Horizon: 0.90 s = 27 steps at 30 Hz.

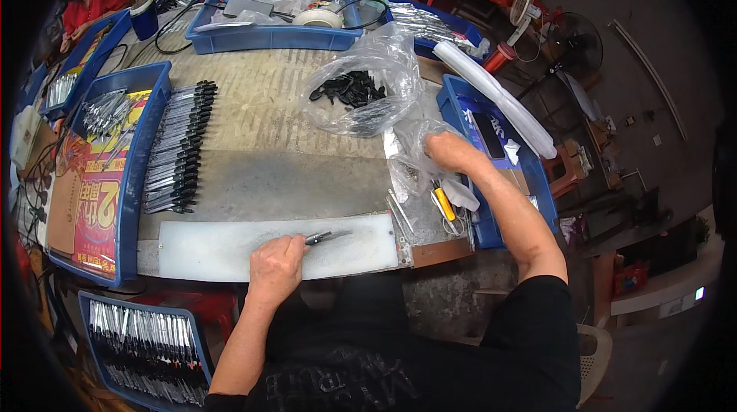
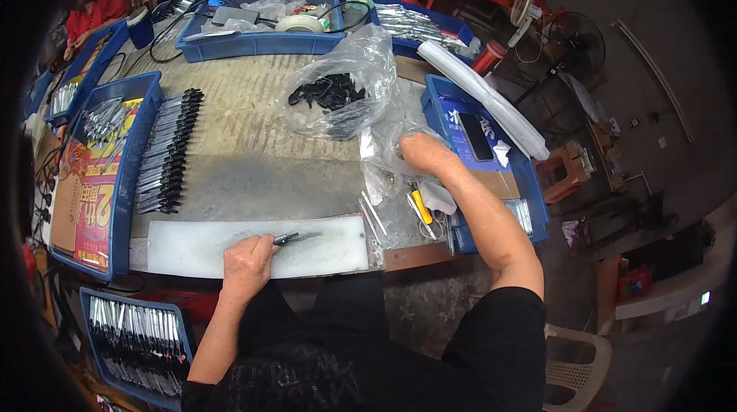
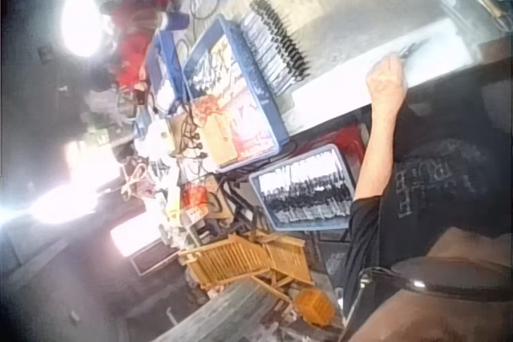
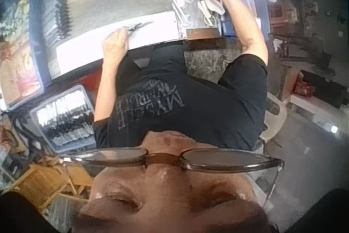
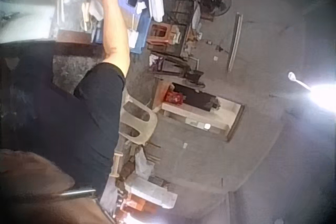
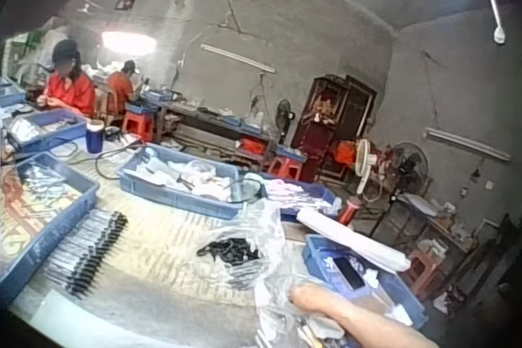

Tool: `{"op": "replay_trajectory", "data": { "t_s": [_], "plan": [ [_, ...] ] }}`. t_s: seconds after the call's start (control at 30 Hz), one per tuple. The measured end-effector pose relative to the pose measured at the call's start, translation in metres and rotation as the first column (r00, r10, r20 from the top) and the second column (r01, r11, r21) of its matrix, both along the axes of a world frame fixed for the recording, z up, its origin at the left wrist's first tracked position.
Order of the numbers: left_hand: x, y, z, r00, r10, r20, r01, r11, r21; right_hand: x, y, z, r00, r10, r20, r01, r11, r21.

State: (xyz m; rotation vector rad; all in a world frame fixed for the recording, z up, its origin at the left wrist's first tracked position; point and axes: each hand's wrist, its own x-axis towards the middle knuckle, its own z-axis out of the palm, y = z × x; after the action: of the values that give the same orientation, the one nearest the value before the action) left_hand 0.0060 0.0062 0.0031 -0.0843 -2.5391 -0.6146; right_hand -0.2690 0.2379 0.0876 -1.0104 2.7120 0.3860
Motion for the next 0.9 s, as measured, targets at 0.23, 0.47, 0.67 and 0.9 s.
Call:
{"op": "replay_trajectory", "data": {
  "t_s": [0.23, 0.47, 0.67, 0.9],
  "plan": [
    [-0.002, 0.000, -0.004, 1.000, -0.013, -0.008, 0.013, 1.000, 0.010, 0.010, -0.003, 0.040, 0.989, -0.113, 0.091, 0.138, 0.929, -0.344],
    [-0.002, -0.001, -0.003, 0.999, 0.006, -0.033, -0.005, 1.000, 0.027, 0.045, -0.070, 0.009, 0.985, 0.076, 0.154, 0.023, 0.833, -0.554],
    [-0.003, -0.001, -0.003, 0.999, -0.004, -0.047, 0.006, 1.000, 0.031, 0.047, -0.108, -0.061, 0.996, 0.091, 0.009, -0.071, 0.829, -0.555],
    [-0.002, 0.000, -0.002, 0.999, -0.007, -0.032, 0.007, 1.000, 0.020, 0.069, -0.117, -0.086, 0.978, 0.038, -0.203, -0.142, 0.836, -0.530]
  ]
}}
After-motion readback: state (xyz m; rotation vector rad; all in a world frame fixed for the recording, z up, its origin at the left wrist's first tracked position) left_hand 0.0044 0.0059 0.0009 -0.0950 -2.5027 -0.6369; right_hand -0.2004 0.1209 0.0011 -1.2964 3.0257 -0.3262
